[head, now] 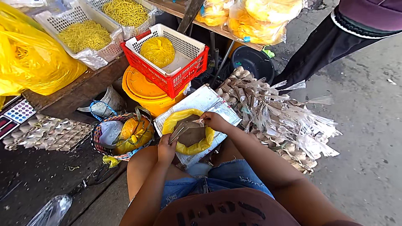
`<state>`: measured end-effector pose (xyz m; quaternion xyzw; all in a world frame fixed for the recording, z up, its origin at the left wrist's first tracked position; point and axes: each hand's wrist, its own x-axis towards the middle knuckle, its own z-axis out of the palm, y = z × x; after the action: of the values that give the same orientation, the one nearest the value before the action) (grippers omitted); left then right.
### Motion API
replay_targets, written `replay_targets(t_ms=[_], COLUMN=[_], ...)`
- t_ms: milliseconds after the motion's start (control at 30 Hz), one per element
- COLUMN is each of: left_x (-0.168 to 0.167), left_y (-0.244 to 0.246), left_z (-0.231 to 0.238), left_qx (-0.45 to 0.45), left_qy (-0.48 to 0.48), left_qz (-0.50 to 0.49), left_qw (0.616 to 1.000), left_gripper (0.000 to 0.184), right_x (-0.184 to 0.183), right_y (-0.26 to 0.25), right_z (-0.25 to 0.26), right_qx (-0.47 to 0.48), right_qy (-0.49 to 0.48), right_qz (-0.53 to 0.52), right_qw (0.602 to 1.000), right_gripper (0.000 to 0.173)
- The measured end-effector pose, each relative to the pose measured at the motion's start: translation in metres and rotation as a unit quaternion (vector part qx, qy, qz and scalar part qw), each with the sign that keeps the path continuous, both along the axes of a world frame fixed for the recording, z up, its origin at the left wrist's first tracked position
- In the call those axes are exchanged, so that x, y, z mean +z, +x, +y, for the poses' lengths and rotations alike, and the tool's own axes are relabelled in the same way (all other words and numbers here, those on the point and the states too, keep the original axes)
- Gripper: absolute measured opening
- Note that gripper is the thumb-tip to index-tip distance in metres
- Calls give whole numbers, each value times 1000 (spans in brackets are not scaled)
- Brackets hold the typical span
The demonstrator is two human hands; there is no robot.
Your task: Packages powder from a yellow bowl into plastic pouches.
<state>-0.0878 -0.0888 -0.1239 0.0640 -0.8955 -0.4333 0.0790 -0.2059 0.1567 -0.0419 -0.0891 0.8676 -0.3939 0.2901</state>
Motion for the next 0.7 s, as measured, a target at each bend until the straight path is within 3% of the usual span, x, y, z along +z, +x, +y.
replay_targets(t_ms=[267, 467, 600, 700], left_x=[4, 5, 8, 9], left_y=[2, 2, 3, 3], left_z=[1, 4, 5, 4], left_qx=[-6, -19, -22, -10], left_qy=[-18, -17, -9, 8], left_qz=[-2, -14, -43, -50], left_qw=[1000, 1000, 999, 999], left_gripper=[30, 30, 35, 37], right_x=[67, 69, 69, 80], right_y=[-11, -4, 18, 31], right_z=[17, -23, -65, -70], right_qx=[23, 109, 185, 191], right_qy=[0, 76, 104, 79], right_qz=[40, 52, 126, 242], right_qw=[999, 990, 969, 948], right_gripper=[13, 22, 28, 27])
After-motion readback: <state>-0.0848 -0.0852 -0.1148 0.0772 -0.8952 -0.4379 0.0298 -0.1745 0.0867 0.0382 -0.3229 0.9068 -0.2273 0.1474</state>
